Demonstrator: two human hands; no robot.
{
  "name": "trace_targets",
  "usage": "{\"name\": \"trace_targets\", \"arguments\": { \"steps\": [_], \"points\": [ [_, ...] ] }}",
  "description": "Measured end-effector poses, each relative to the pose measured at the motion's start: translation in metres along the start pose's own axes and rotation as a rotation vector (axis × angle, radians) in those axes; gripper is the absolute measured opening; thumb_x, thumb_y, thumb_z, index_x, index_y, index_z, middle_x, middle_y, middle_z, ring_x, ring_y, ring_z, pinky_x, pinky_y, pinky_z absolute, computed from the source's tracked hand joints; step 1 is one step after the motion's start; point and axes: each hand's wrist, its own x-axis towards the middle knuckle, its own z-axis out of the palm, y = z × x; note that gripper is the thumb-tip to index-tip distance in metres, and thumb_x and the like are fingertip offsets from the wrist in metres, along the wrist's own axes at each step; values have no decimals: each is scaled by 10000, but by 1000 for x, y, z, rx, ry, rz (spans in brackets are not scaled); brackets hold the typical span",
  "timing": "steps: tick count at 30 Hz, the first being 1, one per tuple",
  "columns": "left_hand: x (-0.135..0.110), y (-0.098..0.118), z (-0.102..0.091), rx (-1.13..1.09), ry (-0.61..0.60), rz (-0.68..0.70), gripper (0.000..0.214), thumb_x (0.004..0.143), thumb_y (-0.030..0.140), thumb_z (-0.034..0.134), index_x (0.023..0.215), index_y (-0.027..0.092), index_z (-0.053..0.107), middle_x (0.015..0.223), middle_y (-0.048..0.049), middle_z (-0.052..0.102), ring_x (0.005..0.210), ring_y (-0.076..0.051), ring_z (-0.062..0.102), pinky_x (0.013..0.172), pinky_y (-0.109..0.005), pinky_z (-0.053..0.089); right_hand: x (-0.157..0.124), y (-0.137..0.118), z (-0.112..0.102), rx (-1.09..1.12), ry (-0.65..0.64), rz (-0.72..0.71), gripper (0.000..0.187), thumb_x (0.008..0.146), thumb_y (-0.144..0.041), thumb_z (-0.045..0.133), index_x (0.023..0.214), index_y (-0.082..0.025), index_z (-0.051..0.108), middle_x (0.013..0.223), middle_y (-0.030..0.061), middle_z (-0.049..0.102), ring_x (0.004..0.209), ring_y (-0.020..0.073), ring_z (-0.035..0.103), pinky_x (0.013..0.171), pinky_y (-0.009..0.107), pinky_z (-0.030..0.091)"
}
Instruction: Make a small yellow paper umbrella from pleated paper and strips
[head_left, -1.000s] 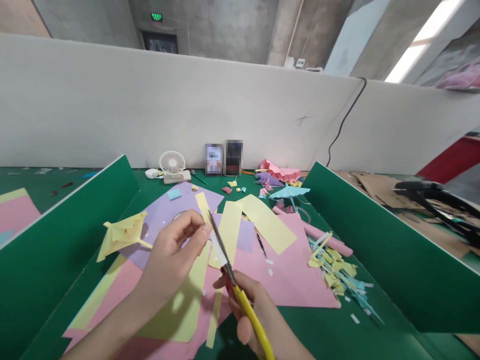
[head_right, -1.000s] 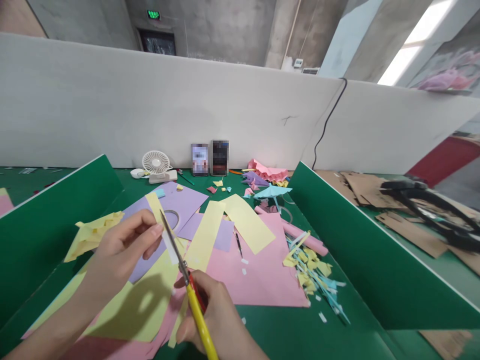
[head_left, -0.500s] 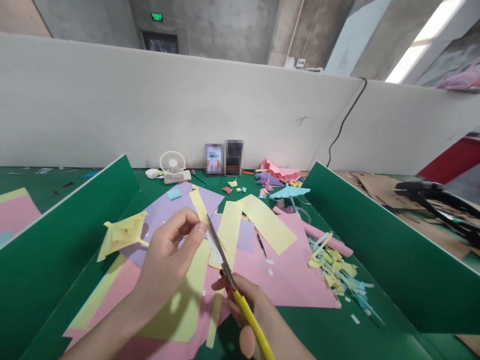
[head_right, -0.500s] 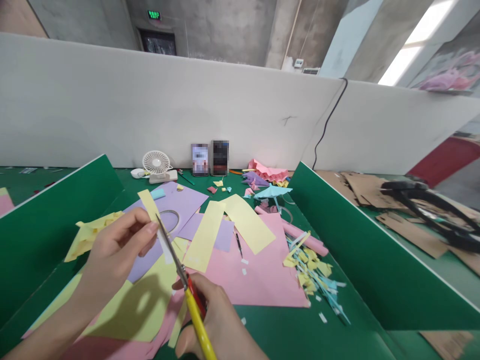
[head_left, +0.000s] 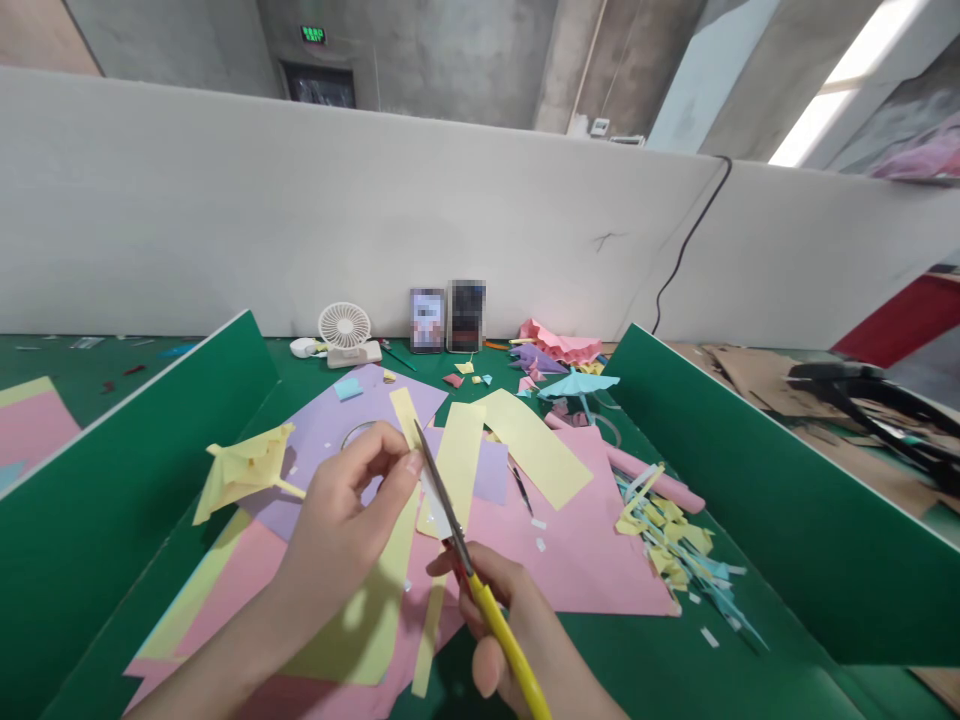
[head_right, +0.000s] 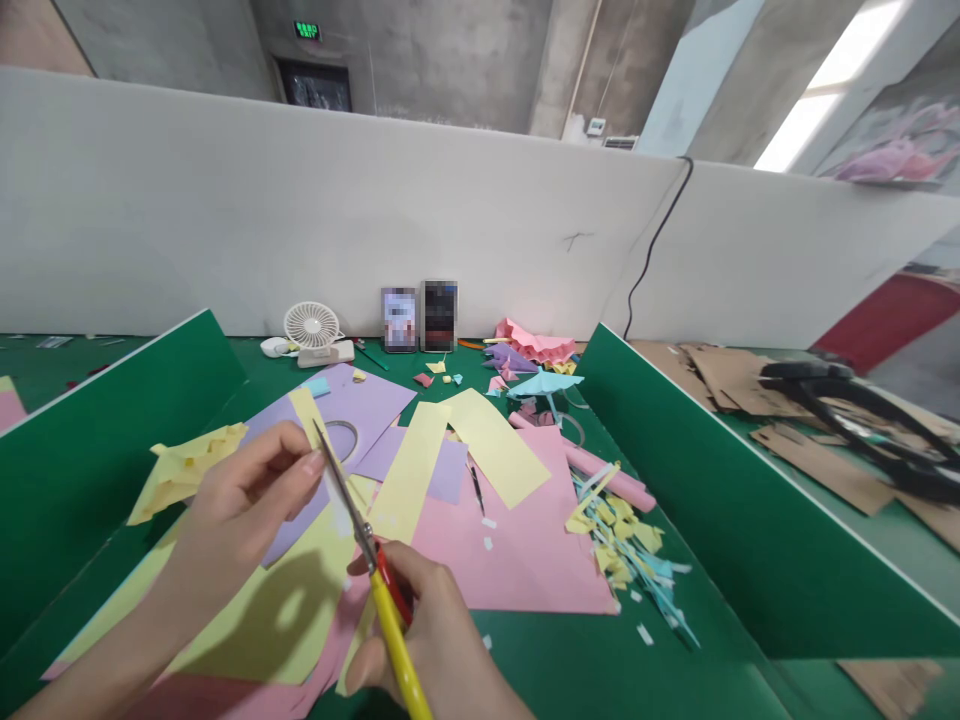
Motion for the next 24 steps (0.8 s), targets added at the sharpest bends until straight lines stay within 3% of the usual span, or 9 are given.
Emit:
{"name": "trace_targets", "arguments": {
  "steps": [6,11,17,24],
  "points": [
    [1,-3,1,-40,44,-5,246,827,264,422,592,215,369,543,63,357,471,-89,335,430,-232,264,0,2,-1,-47,-61,-28,901,358,-773,551,1015,-158,499,602,-53,384,542,93,307,483,214,235],
    [2,-3,0,-44,51,-13,247,821,255,431,586,213,369,543,66,355,462,-84,319,425,-230,259,0,0,-2,-65,-35,-24,904,341,-785,550,990,-156,515,643,-33,414,572,108,325,484,211,246],
    [2,1,1,-23,17,-12,239,812,242,420,584,212,357,555,64,357,458,-82,304,422,-234,251,1,2,2,56,44,42,712,444,-695,640,888,-143,570,513,-83,298,485,74,243,448,212,174],
    [1,1,1,-4,2,-12,238,813,247,407,585,213,347,558,63,345,459,-83,298,425,-237,248,4,-1,5,113,85,96,483,576,-572,679,794,-155,572,475,-85,332,404,58,309,431,206,177]
  ]
}}
